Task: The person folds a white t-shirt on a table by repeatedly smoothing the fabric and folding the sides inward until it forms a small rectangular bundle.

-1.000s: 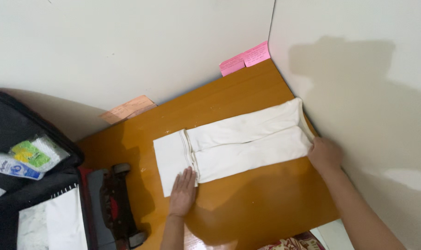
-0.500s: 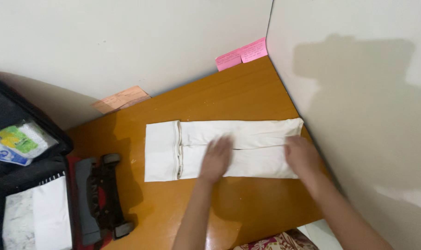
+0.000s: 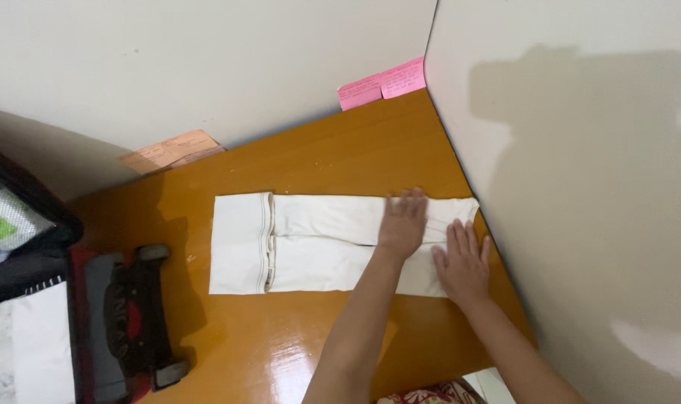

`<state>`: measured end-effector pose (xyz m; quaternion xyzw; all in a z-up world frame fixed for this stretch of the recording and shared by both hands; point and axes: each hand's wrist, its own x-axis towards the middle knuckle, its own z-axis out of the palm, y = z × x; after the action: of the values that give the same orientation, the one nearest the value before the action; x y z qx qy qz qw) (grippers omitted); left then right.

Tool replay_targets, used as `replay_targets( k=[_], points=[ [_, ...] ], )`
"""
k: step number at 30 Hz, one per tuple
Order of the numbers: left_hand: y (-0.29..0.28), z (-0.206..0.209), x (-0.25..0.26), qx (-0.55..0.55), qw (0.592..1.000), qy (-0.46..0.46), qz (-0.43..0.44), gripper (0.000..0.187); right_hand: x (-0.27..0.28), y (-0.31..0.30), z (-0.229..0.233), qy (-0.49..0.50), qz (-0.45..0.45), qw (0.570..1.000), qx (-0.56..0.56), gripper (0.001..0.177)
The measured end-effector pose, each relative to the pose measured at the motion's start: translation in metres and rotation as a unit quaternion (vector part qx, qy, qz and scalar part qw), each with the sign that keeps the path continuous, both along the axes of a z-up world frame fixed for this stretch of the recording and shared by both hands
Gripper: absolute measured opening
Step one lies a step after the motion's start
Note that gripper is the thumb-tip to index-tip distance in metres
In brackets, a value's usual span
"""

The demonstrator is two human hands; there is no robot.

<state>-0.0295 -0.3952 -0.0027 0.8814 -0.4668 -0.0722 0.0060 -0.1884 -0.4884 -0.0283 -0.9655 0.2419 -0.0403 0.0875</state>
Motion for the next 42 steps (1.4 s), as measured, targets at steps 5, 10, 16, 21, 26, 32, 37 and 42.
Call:
replay_targets(
  k=[5, 10, 16, 21, 26, 32, 37, 42],
  points=[
    [-0.007, -0.021, -0.004, -0.026, 0.988, 0.019, -0.153, 0.05, -0.001, -0.02, 0.007, -0.052, 0.028, 0.998, -0.003, 0.06],
    [-0.033, -0.011, 0.0, -0.01, 0.997, 0.074, -0.023, 0.054, 0.007, -0.018, 0.012, -0.004, 0.016, 0.999, -0.03, 0.058],
    [-0.013, -0.017, -0.012, -0.125, 0.992, -0.021, 0.011, 0.055, 0.026, -0.031, 0.028, -0.031, 0.031, 0.998, -0.045, 0.042],
    [0.082, 0.012, -0.047, -0.291, 0.948, 0.071, 0.109, 0.051, 0.056, -0.015, 0.043, -0.083, 0.127, 0.988, -0.008, 0.04],
    [0.181, 0.019, -0.06, -0.297, 0.925, 0.033, 0.236, 0.052, 0.12, 0.042, 0.047, -0.084, 0.237, 0.967, 0.048, 0.042],
    [0.27, -0.001, -0.047, -0.258, 0.867, -0.087, 0.417, 0.05, 0.205, 0.133, 0.044, -0.057, 0.352, 0.931, 0.074, 0.04],
    [0.323, -0.005, -0.023, -0.3, 0.742, -0.114, 0.589, 0.022, 0.27, 0.187, 0.032, -0.029, 0.329, 0.935, 0.128, 0.047],
    [0.355, 0.02, -0.001, -0.319, 0.655, -0.024, 0.684, 0.022, 0.312, 0.223, 0.027, -0.044, 0.324, 0.939, 0.108, 0.049]
  ],
)
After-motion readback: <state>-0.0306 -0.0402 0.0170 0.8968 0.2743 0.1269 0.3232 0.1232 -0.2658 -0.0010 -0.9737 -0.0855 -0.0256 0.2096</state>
